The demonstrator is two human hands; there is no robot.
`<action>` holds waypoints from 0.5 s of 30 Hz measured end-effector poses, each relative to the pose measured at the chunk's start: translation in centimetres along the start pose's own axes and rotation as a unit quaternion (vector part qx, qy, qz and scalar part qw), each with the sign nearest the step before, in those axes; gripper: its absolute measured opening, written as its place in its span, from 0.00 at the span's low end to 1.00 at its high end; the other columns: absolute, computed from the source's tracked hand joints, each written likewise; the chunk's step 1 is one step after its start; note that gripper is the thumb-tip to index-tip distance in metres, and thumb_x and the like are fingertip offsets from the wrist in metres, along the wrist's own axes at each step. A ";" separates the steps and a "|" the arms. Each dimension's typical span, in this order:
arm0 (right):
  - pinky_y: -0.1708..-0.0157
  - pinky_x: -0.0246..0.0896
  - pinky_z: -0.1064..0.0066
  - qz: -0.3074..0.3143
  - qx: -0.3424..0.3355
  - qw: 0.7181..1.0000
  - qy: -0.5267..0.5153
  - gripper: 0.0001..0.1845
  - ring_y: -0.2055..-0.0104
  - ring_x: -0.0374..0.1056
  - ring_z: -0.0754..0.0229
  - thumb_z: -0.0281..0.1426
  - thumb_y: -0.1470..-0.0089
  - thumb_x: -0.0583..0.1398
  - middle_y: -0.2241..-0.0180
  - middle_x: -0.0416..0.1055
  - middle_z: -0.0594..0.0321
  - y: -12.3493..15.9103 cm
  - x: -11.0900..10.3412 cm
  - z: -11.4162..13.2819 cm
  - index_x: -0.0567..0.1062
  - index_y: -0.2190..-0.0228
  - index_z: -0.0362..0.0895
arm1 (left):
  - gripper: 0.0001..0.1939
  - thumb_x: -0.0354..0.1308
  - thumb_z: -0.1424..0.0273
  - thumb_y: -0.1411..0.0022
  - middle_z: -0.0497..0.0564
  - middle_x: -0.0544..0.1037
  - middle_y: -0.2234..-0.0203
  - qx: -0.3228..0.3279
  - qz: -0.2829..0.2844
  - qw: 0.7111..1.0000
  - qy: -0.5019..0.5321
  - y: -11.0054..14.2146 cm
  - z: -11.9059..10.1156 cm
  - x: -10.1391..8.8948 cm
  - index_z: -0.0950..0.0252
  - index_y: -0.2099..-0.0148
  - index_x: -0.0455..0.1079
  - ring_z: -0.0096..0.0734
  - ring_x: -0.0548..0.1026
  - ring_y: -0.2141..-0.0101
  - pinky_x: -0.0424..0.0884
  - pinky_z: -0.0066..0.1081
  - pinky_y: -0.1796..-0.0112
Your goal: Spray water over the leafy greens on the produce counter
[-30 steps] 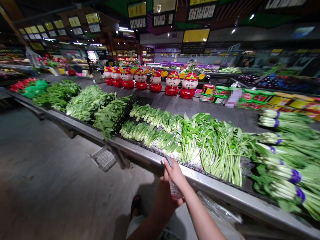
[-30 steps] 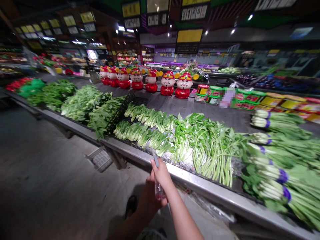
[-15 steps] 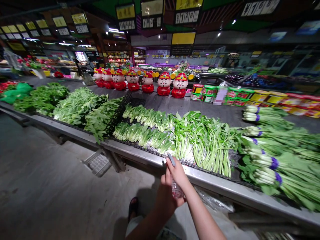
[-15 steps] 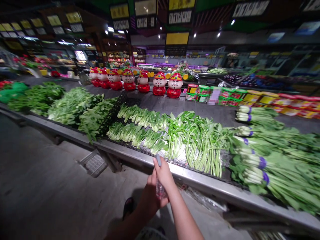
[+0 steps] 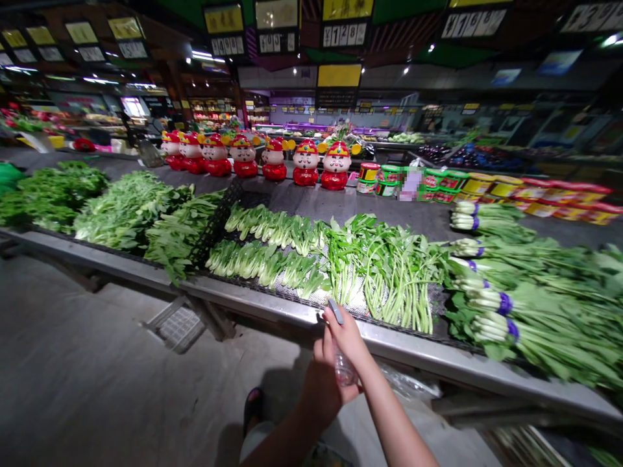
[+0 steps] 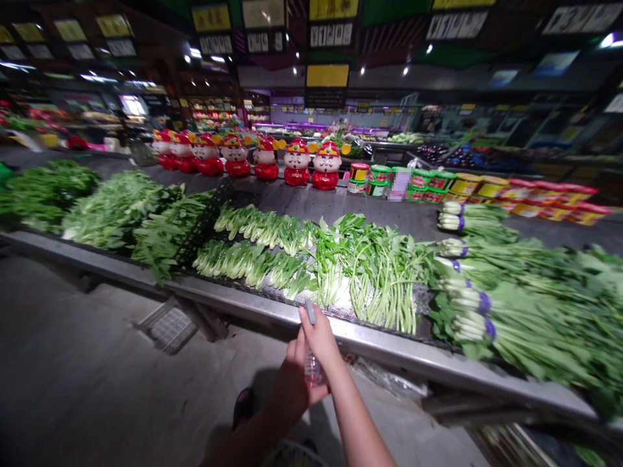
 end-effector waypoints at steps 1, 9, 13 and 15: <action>0.58 0.61 0.63 -0.002 0.000 1.000 -0.002 0.24 0.62 0.69 0.53 0.47 0.45 0.52 0.65 0.74 0.54 0.0 -0.2 -0.1 0.72 0.60 0.40 | 0.56 0.68 0.69 0.63 0.55 0.66 0.52 -0.003 0.005 1.000 -0.002 0.0 -0.1 0.1 0.65 0.36 0.41 0.40 0.70 0.56 0.69 0.30 0.54; 0.60 0.61 0.63 -0.011 0.007 1.000 0.009 0.24 0.63 0.69 0.53 0.47 0.45 0.51 0.65 0.73 0.54 0.2 -0.4 -0.5 0.74 0.63 0.41 | 0.54 0.67 0.66 0.62 0.57 0.67 0.52 0.000 0.004 1.000 0.000 0.2 0.2 0.7 0.66 0.36 0.42 0.44 0.71 0.55 0.69 0.34 0.53; 0.63 0.61 0.64 -0.001 -0.003 1.000 0.005 0.23 0.66 0.68 0.55 0.47 0.45 0.51 0.68 0.73 0.56 0.2 -0.1 -0.6 0.74 0.67 0.41 | 0.52 0.67 0.69 0.62 0.58 0.67 0.52 -0.014 0.005 1.000 -0.012 0.4 0.1 0.5 0.65 0.37 0.45 0.45 0.72 0.56 0.70 0.34 0.55; 0.64 0.61 0.65 -0.001 -0.011 1.000 -0.003 0.22 0.67 0.68 0.56 0.47 0.45 0.51 0.70 0.73 0.57 0.2 0.0 -0.7 0.73 0.68 0.42 | 0.52 0.67 0.70 0.63 0.57 0.68 0.53 -0.020 0.004 1.000 -0.012 0.3 0.0 0.5 0.66 0.37 0.45 0.45 0.72 0.57 0.71 0.35 0.56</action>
Point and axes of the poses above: each hand's wrist, its own y-axis away from the middle knuckle, its own x-axis out of the palm, z = x × y, the point moved 2 cm from there along -y, towards the middle knuckle
